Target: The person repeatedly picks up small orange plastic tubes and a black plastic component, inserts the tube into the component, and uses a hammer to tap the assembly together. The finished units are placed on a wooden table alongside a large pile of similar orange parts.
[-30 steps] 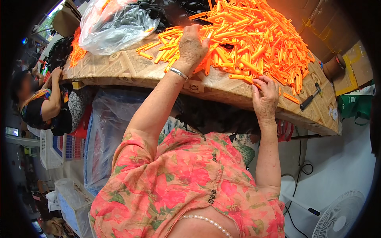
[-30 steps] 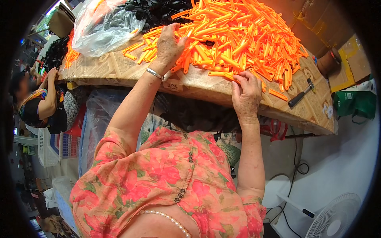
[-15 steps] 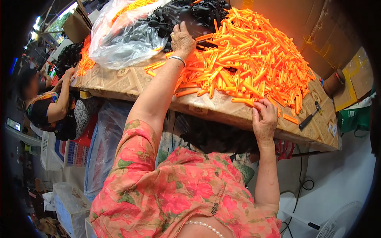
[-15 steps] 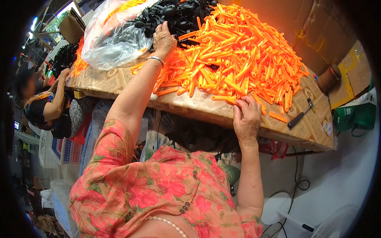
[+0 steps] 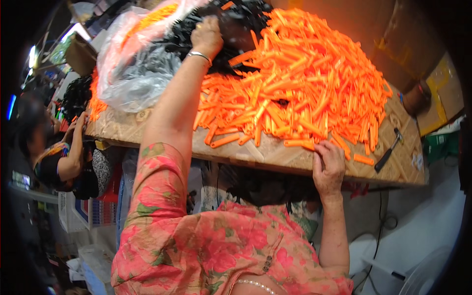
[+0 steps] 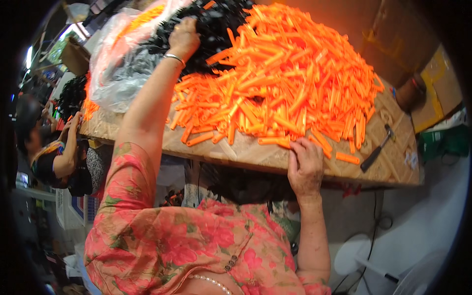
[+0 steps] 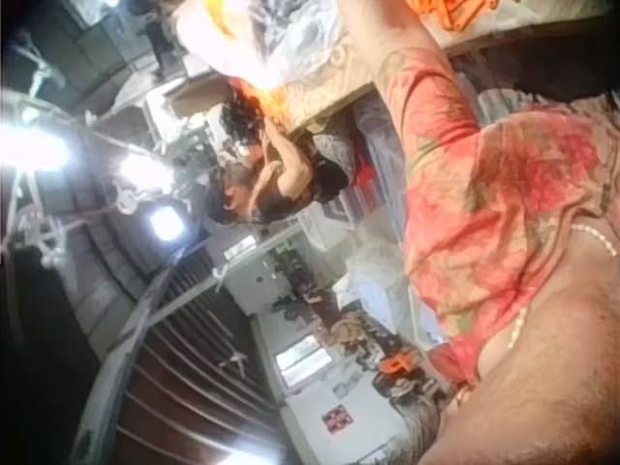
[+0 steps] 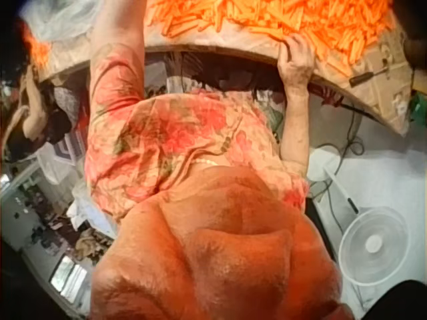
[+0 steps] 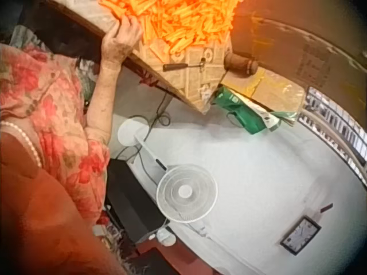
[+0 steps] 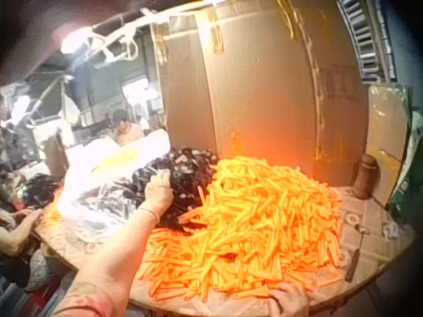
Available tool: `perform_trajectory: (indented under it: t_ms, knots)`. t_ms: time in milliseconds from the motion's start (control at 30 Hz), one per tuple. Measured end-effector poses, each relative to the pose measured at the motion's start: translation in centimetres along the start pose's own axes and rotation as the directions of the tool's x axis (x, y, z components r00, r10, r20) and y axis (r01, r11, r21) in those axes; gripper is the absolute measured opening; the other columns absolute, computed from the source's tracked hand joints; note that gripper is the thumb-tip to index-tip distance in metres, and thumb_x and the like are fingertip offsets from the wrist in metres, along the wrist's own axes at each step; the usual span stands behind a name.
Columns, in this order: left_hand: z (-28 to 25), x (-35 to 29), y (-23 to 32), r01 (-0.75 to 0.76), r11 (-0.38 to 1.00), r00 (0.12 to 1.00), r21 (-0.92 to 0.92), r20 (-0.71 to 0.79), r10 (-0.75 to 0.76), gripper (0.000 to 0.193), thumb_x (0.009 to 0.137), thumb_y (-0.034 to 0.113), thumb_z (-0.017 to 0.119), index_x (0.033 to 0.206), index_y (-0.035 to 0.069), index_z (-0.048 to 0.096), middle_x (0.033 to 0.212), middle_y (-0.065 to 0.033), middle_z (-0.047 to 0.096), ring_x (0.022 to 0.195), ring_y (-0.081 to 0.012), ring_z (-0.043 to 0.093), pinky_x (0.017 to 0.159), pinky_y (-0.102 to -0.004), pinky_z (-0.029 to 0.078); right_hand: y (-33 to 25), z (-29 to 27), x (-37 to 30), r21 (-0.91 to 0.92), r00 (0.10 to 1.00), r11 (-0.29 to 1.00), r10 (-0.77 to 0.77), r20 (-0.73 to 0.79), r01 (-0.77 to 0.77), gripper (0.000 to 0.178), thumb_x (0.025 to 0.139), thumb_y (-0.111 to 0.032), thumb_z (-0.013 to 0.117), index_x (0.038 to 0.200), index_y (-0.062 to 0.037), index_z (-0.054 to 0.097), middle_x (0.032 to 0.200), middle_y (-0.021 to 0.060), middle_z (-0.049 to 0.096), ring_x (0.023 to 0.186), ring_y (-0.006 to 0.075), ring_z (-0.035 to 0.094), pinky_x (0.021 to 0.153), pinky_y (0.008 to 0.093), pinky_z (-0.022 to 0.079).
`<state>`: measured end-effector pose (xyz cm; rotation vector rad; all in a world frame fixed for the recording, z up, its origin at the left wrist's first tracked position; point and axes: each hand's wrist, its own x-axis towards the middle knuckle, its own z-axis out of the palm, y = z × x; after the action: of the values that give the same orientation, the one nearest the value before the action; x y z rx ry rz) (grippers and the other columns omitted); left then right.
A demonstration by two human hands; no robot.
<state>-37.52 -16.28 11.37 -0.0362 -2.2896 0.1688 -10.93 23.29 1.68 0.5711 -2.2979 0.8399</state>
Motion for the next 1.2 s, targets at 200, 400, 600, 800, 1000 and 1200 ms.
perform_trajectory:
  t_ms: [200, 400, 600, 800, 1000, 1200]
  knots:
    - [-1.4, -1.1, -2.1, -0.002, 0.999, 0.998, -0.034, -0.067, 0.000, 0.047, 0.074, 0.009, 0.070, 0.117, 0.001, 0.051, 0.108, -0.0205, 0.056, 0.100, -0.0384, 0.057, 0.085, -0.0450, 0.051, -0.4, -0.1, 0.5, 0.007, 0.997, 0.998, 0.054, 0.047, -0.055, 0.022, 0.077, 0.000, 0.072, 0.099, -0.0040, 0.068, 0.102, 0.0103, 0.064, 0.098, 0.0317, 0.059, 0.085, 0.0400, 0.048]
    - [-2.4, -1.9, -8.5, -0.114, 0.993, 0.911, -0.014, -0.399, 0.099, 0.066, 0.082, 0.012, 0.069, 0.139, -0.006, 0.041, 0.117, -0.0274, 0.061, 0.105, -0.0430, 0.059, 0.093, -0.0473, 0.047, -0.3, -0.3, 0.8, -0.042, 0.995, 0.995, 0.091, 0.030, -0.090, 0.023, 0.077, -0.002, 0.074, 0.100, -0.0044, 0.070, 0.100, 0.0093, 0.062, 0.095, 0.0290, 0.057, 0.083, 0.0394, 0.048]
    - [-6.4, -5.5, -11.5, 0.316, -0.068, 0.898, -0.946, 0.321, -0.301, 0.049, 0.096, 0.015, 0.060, 0.139, 0.006, 0.040, 0.125, -0.0242, 0.058, 0.117, -0.0380, 0.059, 0.102, -0.0451, 0.048, -0.8, 0.5, 2.7, -0.108, 0.998, 0.992, 0.057, -0.015, -0.059, 0.026, 0.078, -0.005, 0.075, 0.103, -0.0052, 0.070, 0.105, 0.0073, 0.061, 0.099, 0.0278, 0.055, 0.086, 0.0396, 0.046]
    - [-15.1, -14.7, -1.3, 0.284, -0.839, 0.847, -0.464, 0.532, -0.007, 0.044, 0.103, 0.021, 0.048, 0.142, 0.005, 0.039, 0.136, -0.0321, 0.047, 0.132, -0.0446, 0.045, 0.112, -0.0503, 0.040, -1.1, 2.2, 5.0, -0.283, 0.993, 0.959, 0.018, 0.119, 0.016, 0.024, 0.082, -0.015, 0.072, 0.105, -0.0071, 0.071, 0.104, 0.0076, 0.063, 0.102, 0.0272, 0.056, 0.091, 0.0403, 0.043]
    - [-19.7, -21.8, 5.7, 0.405, -0.856, 0.806, -0.323, 0.568, 0.168, 0.052, 0.107, 0.028, 0.038, 0.149, 0.000, 0.029, 0.127, -0.0236, 0.058, 0.107, -0.0340, 0.066, 0.095, -0.0465, 0.055, -0.7, 2.5, 5.5, -0.235, 0.990, 0.971, -0.007, 0.142, 0.041, 0.022, 0.083, -0.016, 0.072, 0.104, -0.0090, 0.072, 0.097, 0.0052, 0.067, 0.097, 0.0250, 0.059, 0.090, 0.0383, 0.042]
    - [-19.5, -24.6, 9.0, 0.424, -0.902, 0.593, 0.085, 0.726, 0.348, 0.048, 0.106, 0.027, 0.041, 0.143, -0.004, 0.036, 0.124, -0.0237, 0.059, 0.109, -0.0360, 0.064, 0.084, -0.0395, 0.060, 0.0, 2.6, 5.6, -0.169, 0.996, 0.986, 0.013, 0.088, 0.002, 0.021, 0.085, -0.017, 0.071, 0.104, -0.0107, 0.072, 0.094, 0.0038, 0.068, 0.091, 0.0249, 0.060, 0.088, 0.0390, 0.043]
